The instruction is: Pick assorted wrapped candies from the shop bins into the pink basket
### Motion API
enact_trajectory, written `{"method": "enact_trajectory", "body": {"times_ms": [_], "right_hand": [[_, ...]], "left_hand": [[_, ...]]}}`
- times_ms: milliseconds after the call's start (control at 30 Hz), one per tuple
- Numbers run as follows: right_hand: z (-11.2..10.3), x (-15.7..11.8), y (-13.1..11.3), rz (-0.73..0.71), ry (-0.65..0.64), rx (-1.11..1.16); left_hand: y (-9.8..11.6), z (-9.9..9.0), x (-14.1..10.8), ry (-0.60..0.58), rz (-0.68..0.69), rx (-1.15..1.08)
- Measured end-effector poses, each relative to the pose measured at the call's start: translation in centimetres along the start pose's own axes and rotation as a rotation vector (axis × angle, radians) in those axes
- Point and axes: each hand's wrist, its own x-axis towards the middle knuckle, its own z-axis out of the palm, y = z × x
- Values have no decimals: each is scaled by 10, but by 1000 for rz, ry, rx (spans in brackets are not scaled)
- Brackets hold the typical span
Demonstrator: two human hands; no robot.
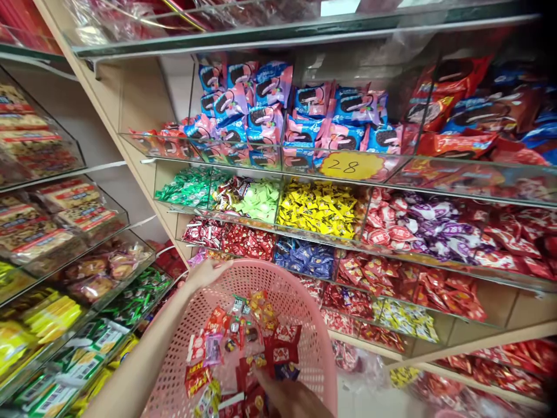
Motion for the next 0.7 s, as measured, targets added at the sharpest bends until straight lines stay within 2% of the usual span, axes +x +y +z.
{"method": "enact_trajectory", "body": {"times_ms": [233, 367, 533, 700], "right_hand": [[24, 21, -28, -38, 9, -128], [30, 33, -46, 78, 71, -165], [43, 42, -60, 173, 108, -213], [70, 33, -61, 258, 159, -250]], "left_hand": [[-37, -12, 7, -32, 5, -10], [-47, -16, 14, -35, 62, -22], [-42, -18, 27, -62, 142, -8], [-15, -13, 41, -112, 253, 32]]}}
